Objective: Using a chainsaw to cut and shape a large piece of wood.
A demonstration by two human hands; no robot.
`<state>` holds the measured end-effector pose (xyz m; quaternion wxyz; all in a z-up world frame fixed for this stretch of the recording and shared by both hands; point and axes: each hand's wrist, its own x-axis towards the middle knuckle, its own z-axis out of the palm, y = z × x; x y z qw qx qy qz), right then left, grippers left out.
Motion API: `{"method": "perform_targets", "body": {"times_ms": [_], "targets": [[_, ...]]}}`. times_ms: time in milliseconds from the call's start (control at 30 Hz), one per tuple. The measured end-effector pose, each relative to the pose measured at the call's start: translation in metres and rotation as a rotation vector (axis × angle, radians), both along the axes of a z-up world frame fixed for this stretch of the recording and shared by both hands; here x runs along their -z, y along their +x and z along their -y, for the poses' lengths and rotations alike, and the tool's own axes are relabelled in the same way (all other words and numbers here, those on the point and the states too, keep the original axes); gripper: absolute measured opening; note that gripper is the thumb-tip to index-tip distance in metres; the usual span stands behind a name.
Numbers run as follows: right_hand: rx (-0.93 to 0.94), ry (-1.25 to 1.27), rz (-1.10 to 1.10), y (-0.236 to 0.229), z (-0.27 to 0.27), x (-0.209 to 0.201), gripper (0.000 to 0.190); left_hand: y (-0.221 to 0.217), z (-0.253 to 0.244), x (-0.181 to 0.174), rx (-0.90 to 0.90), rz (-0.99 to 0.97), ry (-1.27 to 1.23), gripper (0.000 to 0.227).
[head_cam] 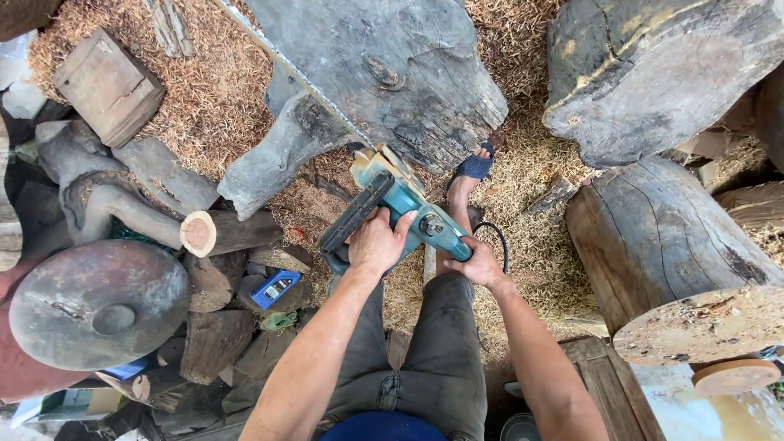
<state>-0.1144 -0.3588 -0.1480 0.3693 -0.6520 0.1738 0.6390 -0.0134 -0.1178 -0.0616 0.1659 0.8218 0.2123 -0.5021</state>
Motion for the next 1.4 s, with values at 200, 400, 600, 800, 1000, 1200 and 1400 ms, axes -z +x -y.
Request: {"method": "perform_targets", "body": {"times_ms": [200,400,600,800,1000,1200,1400], "targets": [[-0.299,0.367,-0.396,0.081,0.015,0.003,0.09,-0.018,-0.027,-0.031,-0.073,-0.002,-0.064,0.068],[-0.209,0.151,0.285,0.204,-0.153,-0.016,0.039,-0.042,-0.107,-0.071,-0.249,0.053,-0.107,0.056],[-0.309,0.329,0.504,0.187,-0.288,0.044,0.041,-0.078,-0.173,-0.09,-0.467,0.065,-0.049,0.045],[-0.169,0.201,0.438,0.15,-0.315,0.052,0.03,-0.11,-0.196,-0.084,-0.567,0.203,-0.102,0.046],[-0.11,0.116,0.62,0.138,-0.3,0.066,0.021,-0.111,-0.197,-0.072,-0.673,-0.063,-0.061,0.047],[-0.09,0.184,0.947,0.075,-0.302,0.079,0.02,-0.121,-0.195,-0.07,-0.563,0.076,-0.108,0.051],[0.075,0.153,0.709,0.153,-0.309,0.052,0.025,-0.122,-0.19,-0.072,-0.535,0.047,-0.092,0.053]]}}
